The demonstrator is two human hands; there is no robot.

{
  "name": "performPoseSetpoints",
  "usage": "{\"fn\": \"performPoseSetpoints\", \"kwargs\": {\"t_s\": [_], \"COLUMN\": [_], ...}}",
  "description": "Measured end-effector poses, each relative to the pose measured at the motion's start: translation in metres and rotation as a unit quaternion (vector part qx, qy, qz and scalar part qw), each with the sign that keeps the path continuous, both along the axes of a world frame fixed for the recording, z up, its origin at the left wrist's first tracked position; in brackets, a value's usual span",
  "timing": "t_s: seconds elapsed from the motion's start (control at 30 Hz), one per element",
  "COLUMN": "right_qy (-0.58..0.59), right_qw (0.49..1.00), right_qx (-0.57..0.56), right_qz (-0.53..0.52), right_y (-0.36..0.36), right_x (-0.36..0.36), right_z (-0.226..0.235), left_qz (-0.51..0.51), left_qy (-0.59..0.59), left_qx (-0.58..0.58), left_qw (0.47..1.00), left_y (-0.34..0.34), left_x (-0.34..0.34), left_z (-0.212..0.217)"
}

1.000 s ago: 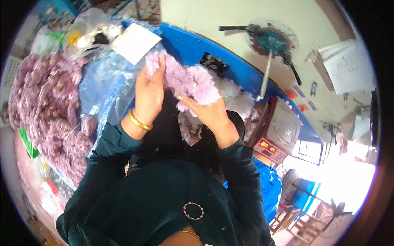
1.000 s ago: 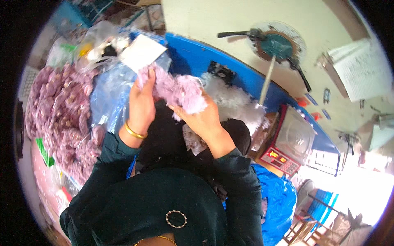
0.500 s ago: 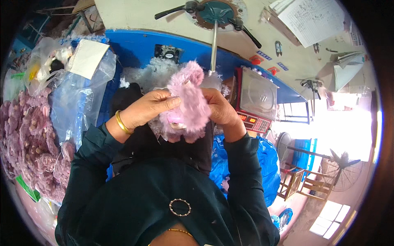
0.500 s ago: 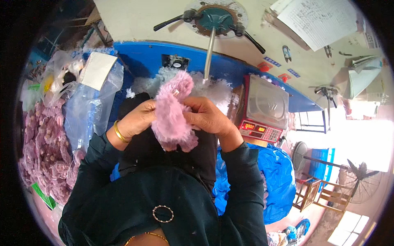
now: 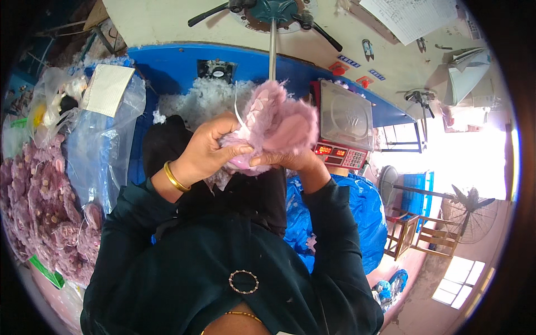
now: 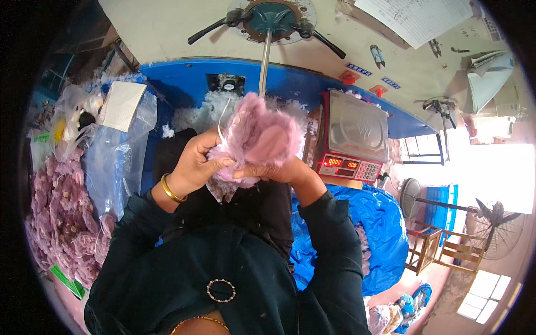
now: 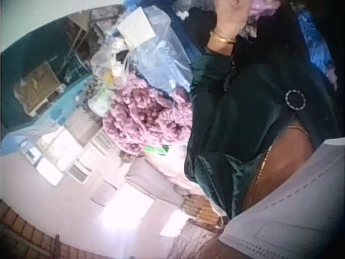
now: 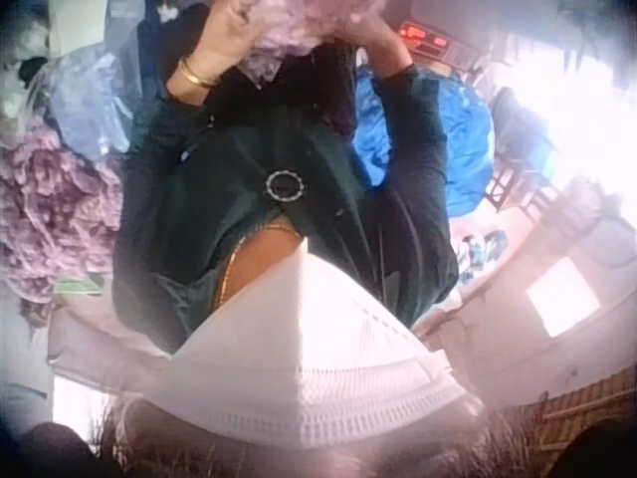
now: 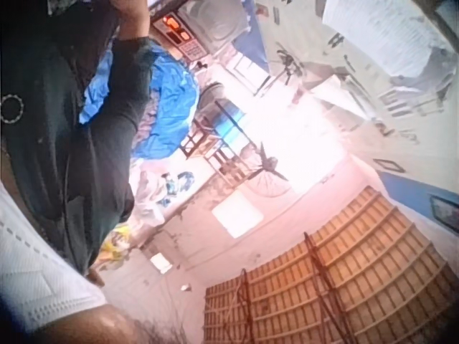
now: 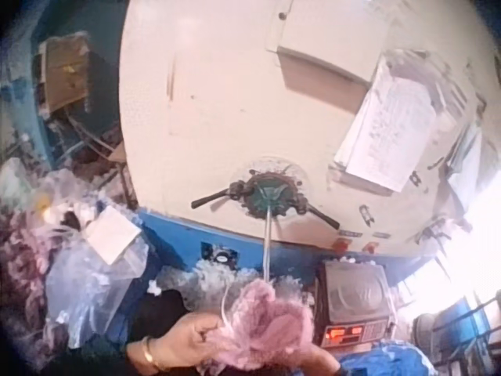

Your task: The person is stuffing pink fluffy material into a small pink plush toy. They repeatedly pull the material from a pile, insert it into the toy, and then place the stuffed toy onto a digital scale.

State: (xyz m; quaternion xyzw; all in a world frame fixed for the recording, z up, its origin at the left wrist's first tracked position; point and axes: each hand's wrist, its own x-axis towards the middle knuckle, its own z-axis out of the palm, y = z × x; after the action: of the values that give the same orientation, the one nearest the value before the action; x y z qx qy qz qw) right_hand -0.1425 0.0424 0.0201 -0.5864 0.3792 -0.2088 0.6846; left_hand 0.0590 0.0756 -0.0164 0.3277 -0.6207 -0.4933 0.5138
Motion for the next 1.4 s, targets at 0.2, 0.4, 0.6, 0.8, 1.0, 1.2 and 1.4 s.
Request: {"fn": "performPoseSetpoints", "kwargs": {"t_s": [0.2,0.4,0.6,0.8,1.0,1.2,1.4], "right_qy": [-0.041,-0.088,-0.119,-0.013,0.086,0.078,0.248], "right_qw": [0.998,0.994,0.991,0.985,0.881,0.917,0.732], "right_qx": [-0.04,-0.008,0.022,-0.173,-0.442,-0.335,-0.573], "right_qz": [-0.022,-0.066,0.052,-0.005,-0.143,-0.199,-0.271], "right_y": [-0.003,-0.001,0.0,-0.007,-0.067,-0.069,-0.108], "right_x": [0.003,0.013,-0.009,-0.024,-0.006,0.002,0.04], "right_z": [-0.012,-0.02,-0.037,-0.027,-0.005,-0.006,-0.022], "left_qz": [-0.027,-0.144,-0.158,-0.009,0.129,0.112,0.025], "left_qy": [0.012,0.132,0.052,0.024,0.077,0.076,0.151], "left_qx": [0.083,0.328,0.181,-0.001,-0.003,0.001,0.123], "left_qw": [0.996,0.924,0.969,1.0,0.989,0.991,0.98], "left_y": [0.003,0.002,0.001,-0.017,-0.085,-0.107,-0.134], "left_x": [0.007,0.015,0.012,-0.004,-0.029,-0.03,-0.025], "left_z": [-0.012,-0.004,-0.012,-0.013,-0.017,-0.029,-0.028]}}
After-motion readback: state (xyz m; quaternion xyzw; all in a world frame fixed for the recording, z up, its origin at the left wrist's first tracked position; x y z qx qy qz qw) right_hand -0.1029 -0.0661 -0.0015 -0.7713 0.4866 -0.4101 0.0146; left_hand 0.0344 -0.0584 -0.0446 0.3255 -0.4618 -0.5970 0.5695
